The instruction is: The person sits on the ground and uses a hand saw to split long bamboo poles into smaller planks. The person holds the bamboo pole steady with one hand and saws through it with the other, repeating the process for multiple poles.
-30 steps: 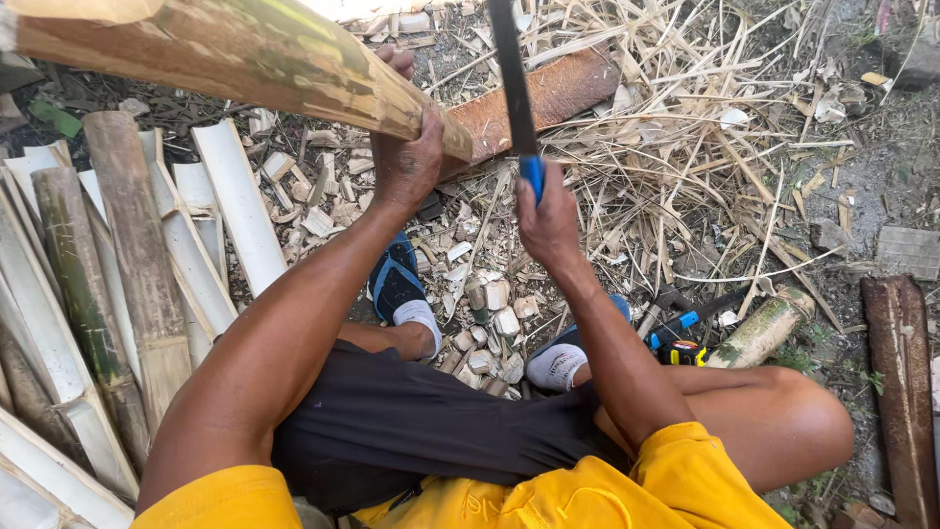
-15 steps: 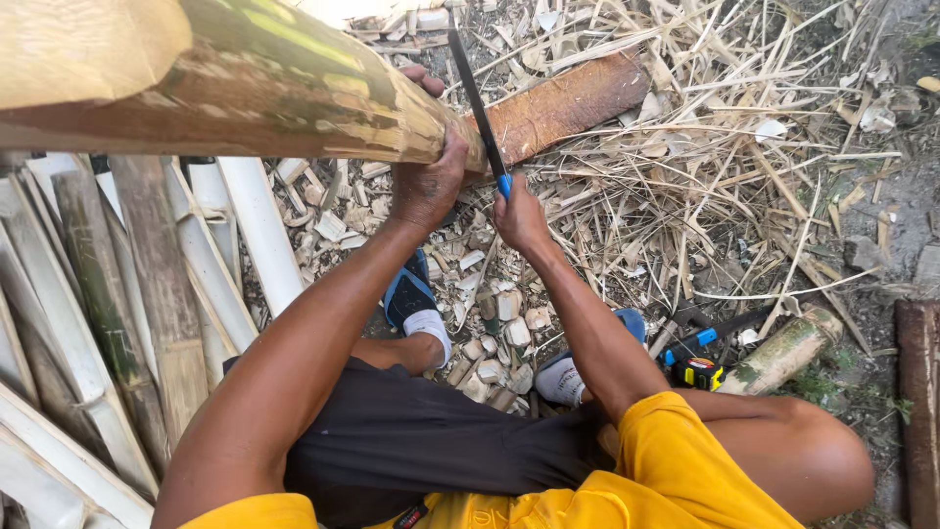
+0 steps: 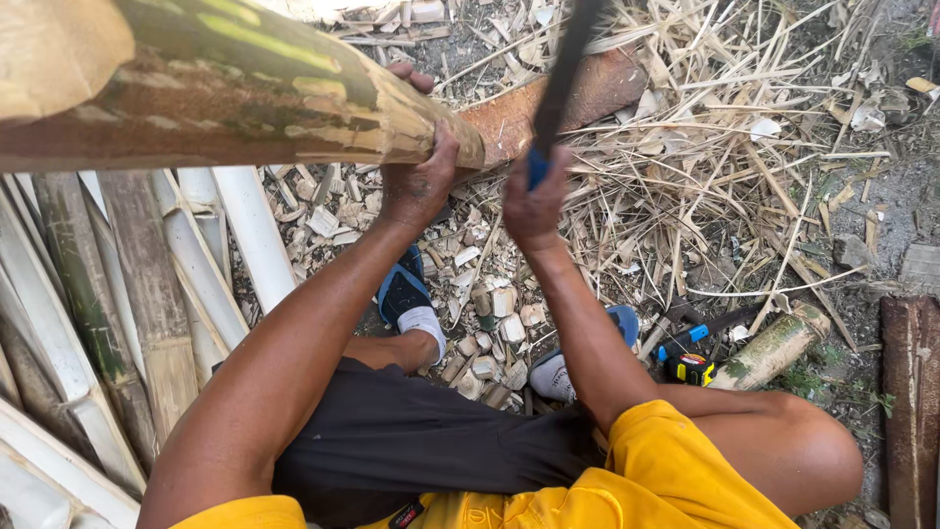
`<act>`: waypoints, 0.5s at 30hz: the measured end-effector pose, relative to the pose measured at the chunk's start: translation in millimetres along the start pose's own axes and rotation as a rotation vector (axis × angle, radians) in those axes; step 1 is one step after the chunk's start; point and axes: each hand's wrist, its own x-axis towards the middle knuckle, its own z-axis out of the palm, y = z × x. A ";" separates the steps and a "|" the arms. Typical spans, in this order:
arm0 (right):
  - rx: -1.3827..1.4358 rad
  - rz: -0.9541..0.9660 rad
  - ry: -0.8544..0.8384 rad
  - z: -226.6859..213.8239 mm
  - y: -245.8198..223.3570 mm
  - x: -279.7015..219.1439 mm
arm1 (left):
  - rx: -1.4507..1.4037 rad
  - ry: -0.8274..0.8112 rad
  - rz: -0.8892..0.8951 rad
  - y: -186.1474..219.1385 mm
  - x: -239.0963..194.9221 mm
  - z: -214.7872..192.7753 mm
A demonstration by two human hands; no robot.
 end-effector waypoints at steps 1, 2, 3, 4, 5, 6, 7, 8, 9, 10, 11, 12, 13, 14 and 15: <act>-0.117 0.216 -0.156 17.2 22.7 -10.1 | 0.018 -0.007 -0.002 1.5 -0.4 1.1; -0.324 0.241 -0.234 24.6 41.7 -20.2 | 0.036 -0.013 -0.005 3.7 -1.6 2.4; -0.526 0.264 -0.297 29.5 54.4 -23.7 | 0.053 -0.031 0.002 4.9 1.9 1.0; -0.504 0.291 -0.336 28.6 60.6 -20.6 | 0.074 -0.023 0.007 5.7 5.3 -0.9; -0.492 0.318 -0.382 19.6 60.1 -15.7 | 0.088 -0.007 0.006 6.2 4.8 1.2; -0.479 0.344 -0.428 11.8 51.5 -9.6 | 0.103 0.009 0.005 5.7 4.6 2.7; -0.423 0.324 -0.408 5.8 35.9 -2.6 | 0.052 0.009 -0.008 4.0 5.9 2.7; -0.366 0.304 -0.389 -0.5 16.4 5.5 | 0.002 0.007 -0.021 1.8 6.9 1.7; -0.313 0.292 -0.388 -9.9 -4.5 6.6 | -0.045 0.015 -0.053 1.1 -0.1 0.8; -0.267 0.147 -0.284 -18.6 -23.8 14.4 | -0.020 0.013 -0.038 -0.4 -4.4 0.4; -0.214 -0.003 -0.173 -24.1 -41.4 25.4 | 0.007 0.003 -0.014 -2.4 -1.9 -1.4; -0.153 -0.096 -0.097 -31.1 -56.0 26.0 | 0.033 -0.007 0.011 -3.1 -0.2 -2.2; -0.093 -0.195 -0.021 -38.1 -65.1 23.3 | 0.050 -0.009 0.011 -2.7 1.8 -1.6; -0.031 -0.295 0.055 -39.9 -65.9 21.3 | 0.066 -0.012 0.011 -2.0 3.2 -1.0; -0.007 -0.314 0.092 -32.4 -57.6 19.5 | 0.082 -0.013 0.006 -1.6 2.4 -0.9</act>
